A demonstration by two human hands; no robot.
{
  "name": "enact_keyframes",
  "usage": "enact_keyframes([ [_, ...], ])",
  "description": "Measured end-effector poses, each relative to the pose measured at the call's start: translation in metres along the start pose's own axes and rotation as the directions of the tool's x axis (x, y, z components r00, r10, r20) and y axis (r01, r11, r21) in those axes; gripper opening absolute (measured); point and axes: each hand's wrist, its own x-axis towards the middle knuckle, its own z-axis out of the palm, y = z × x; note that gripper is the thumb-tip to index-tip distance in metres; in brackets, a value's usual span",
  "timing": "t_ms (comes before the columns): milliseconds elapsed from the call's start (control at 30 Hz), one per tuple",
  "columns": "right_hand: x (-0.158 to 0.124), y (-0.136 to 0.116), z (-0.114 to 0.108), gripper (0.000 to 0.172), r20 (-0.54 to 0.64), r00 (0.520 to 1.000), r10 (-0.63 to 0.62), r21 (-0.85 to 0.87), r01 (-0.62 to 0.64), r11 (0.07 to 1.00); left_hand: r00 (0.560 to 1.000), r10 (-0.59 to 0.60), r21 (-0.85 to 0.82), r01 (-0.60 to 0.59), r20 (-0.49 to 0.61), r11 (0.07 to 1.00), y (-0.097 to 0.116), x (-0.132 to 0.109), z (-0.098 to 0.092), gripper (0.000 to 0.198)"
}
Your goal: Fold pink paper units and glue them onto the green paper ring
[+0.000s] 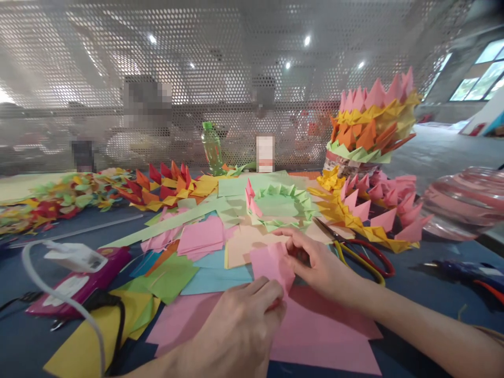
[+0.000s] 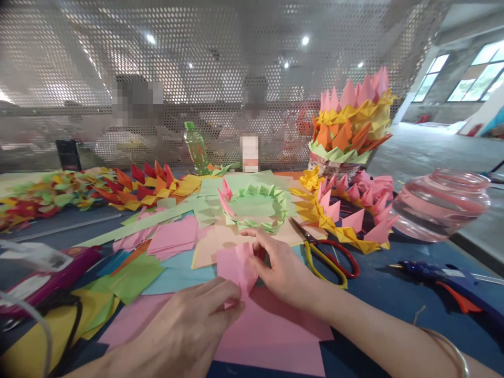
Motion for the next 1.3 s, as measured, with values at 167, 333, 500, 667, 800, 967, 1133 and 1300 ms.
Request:
enact_keyframes([
  [167,-0.008,-0.008,-0.010,0.033,0.011,0.999,-0.042,-0.038,0.043,0.998,0.998,0.005,-0.053,-0.008,-0.060,0.999,-0.003,0.001,0.001,0.023],
  [333,-0.010,-0.005,-0.021,0.052,0.014,0.995,-0.099,-0.103,0.100,0.990,0.997,0.011,-0.042,-0.014,-0.072,0.999,-0.005,0.001,0.002,0.027],
  [500,-0.005,0.008,-0.018,0.043,-0.008,0.978,-0.207,-0.215,0.200,0.956,0.989,0.022,-0.030,-0.026,-0.148,0.999,-0.008,0.000,0.004,0.026],
  [667,-0.009,0.008,-0.017,0.020,-0.103,0.947,-0.304,-0.341,0.254,0.905,0.927,-0.035,0.018,0.045,-0.372,0.999,-0.009,0.003,0.002,0.023],
  [800,-0.018,-0.004,-0.016,0.015,-0.039,0.920,-0.390,-0.519,0.315,0.795,0.935,-0.091,0.039,0.111,-0.343,0.993,-0.008,0.004,0.003,0.015],
  [967,-0.021,-0.010,-0.009,0.021,0.152,0.909,-0.388,-0.453,0.413,0.790,0.988,-0.103,0.173,0.122,-0.113,0.977,-0.015,0.005,0.010,0.016],
  [1133,-0.019,-0.005,-0.009,0.014,0.200,0.926,-0.320,-0.324,0.370,0.871,0.980,-0.090,0.176,0.122,-0.178,0.977,-0.021,0.006,0.006,0.020],
  [1300,-0.021,-0.010,-0.012,0.004,0.203,0.894,-0.400,-0.351,0.448,0.822,0.963,-0.083,0.183,0.133,-0.256,0.974,-0.021,0.006,-0.002,0.026],
])
